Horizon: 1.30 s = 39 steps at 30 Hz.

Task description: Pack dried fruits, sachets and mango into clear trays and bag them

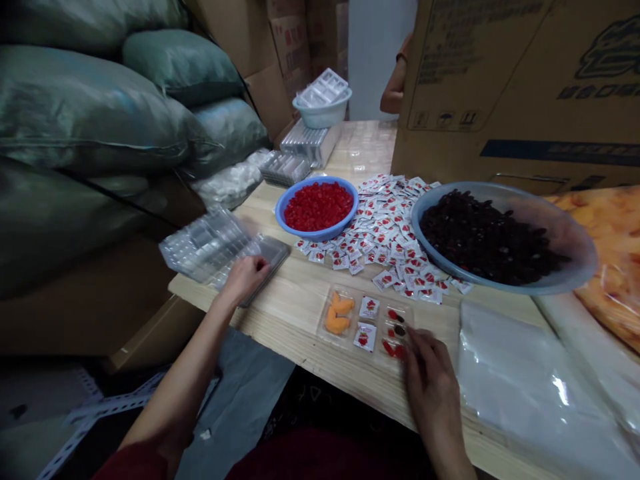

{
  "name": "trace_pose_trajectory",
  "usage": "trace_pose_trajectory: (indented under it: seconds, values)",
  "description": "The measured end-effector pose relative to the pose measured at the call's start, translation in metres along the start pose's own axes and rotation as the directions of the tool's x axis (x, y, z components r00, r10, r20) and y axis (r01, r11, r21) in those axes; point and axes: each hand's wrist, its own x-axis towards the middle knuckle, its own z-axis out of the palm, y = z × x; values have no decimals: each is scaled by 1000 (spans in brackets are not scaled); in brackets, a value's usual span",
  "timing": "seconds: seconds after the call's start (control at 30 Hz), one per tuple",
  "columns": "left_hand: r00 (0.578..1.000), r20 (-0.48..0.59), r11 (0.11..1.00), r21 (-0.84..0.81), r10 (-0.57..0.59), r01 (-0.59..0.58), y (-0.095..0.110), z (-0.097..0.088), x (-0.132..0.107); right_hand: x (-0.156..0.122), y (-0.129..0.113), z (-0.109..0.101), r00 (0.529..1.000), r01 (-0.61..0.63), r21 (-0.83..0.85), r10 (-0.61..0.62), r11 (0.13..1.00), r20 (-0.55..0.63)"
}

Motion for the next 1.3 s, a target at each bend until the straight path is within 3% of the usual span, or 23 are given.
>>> trace_pose_trajectory:
  seconds: [0.13,0.33,0.5,0.63,0.73,0.8,0.9,0.97,1.03,1.1,1.17,1.3]
  values:
    - [998,-61,992,123,11,-3,9,-6,-7,-7,1,-1,1000,-11,-4,12,1000,14]
    - [994,-109,992,-122,21,-34,-6,-16,-12,-8,3,-4,1000,4,17,-4,1000,10]
    - [996,-83,979,-204,-35,18,-10,-11,-9,-4,-4,-8,999,14,34,-13,999,-33]
    - [994,-101,970,-243,-50,24,-9,-18,-5,-8,-17,-26,994,-53,75,60,996,-92]
    - [984,-169,971,-240,-48,6,2,-35,-16,-8,-33,-36,980,-129,174,153,976,-131]
    - [966,-260,971,-225,16,-77,23,-44,-38,-4,-51,-29,973,-189,318,221,929,-68]
    - [929,-320,923,-268,184,-275,73,-44,-91,10,-90,8,942,-335,611,239,717,236]
    - [944,-176,852,-409,278,-327,107,-34,-125,22,-116,41,906,-420,788,154,451,395]
    - [947,14,765,-593,322,-252,129,-18,-148,34,-137,70,860,-509,829,91,231,503]
    - [938,147,665,-739,315,-108,137,0,-155,41,-148,88,816,-578,813,22,63,578]
    - [938,213,575,-818,274,18,135,14,-151,42,-150,94,786,-619,784,-41,-57,617]
    - [938,280,497,-855,204,147,125,25,-138,33,-144,93,758,-649,736,-79,-194,647]
